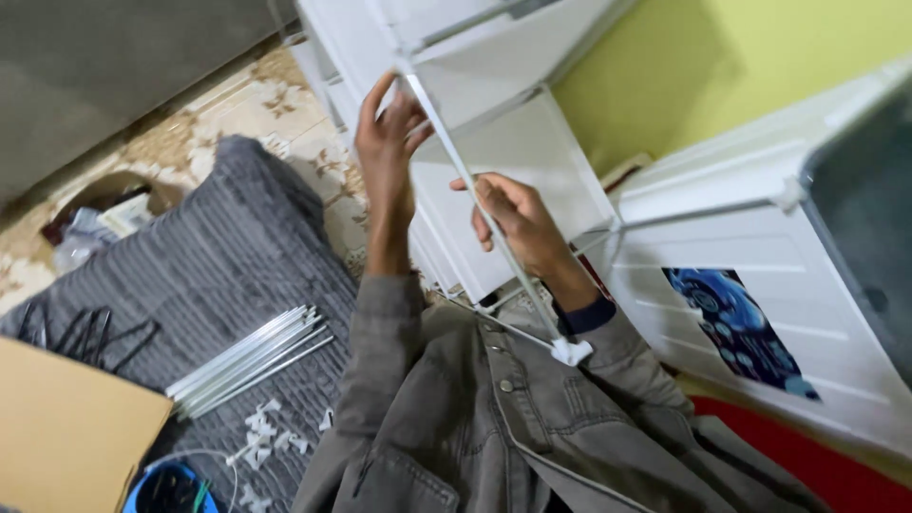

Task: The person assembles a modular fabric shelf rack by sliding metal poles through fabric panels and attaching plastic corner connectors to the frame by hand.

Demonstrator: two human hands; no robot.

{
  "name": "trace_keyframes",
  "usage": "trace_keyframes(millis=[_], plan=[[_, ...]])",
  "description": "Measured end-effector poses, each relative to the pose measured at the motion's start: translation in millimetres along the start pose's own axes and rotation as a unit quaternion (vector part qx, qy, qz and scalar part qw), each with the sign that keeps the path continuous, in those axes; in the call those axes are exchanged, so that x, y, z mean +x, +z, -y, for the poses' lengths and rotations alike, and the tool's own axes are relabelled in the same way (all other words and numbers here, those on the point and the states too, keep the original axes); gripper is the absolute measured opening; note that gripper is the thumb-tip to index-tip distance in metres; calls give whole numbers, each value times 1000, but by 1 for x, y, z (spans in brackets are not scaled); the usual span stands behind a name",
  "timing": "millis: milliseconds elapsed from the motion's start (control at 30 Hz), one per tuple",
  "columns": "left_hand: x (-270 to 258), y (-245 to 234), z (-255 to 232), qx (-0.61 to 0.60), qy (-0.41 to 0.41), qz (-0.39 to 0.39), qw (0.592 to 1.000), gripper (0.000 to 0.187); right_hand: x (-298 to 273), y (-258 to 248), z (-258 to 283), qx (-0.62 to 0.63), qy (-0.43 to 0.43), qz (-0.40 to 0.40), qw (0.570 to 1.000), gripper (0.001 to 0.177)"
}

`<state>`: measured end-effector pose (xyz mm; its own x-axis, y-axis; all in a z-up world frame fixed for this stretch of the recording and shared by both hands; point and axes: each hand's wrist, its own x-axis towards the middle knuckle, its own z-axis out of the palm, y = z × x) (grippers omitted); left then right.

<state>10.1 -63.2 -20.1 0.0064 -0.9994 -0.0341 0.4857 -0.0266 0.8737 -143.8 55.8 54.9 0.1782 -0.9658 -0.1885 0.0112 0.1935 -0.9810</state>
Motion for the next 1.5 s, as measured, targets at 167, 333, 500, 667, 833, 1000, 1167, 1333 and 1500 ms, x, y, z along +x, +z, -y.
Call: trace_keyframes(millis=[167,333,500,667,833,1000,1167,1333,1500], plan=[[-91,-24,23,50,-122,-30,991,47,-43,-25,-31,-25,61,-25,997,63],[-161,-35,52,21,-161,-37,986,38,-76,-39,-58,-77,123,-13,989,70],[-197,-28,52,41,-119,-85,988,36,-80,-60,-74,-90,65,108,988,67],[-249,-20,52,26,-58,-200,978,35,-94,-96,-98,-177,69,164,968,54],[-332,3,87,-7,-38,-308,950,34,-118,-129,-129,-128,176,329,919,39],[-403,8,107,-25,-19,-376,926,32,-133,-106,-142,-164,136,536,817,34],[-430,-4,121,-71,19,-430,900,29,-153,-64,-134,-175,120,539,815,34],[-435,-12,129,-74,0,-435,897,29,-150,-24,-123,-163,126,511,834,33],[-430,-46,155,-104,-37,-430,896,32,-139,1,-126,-147,172,461,858,34]])
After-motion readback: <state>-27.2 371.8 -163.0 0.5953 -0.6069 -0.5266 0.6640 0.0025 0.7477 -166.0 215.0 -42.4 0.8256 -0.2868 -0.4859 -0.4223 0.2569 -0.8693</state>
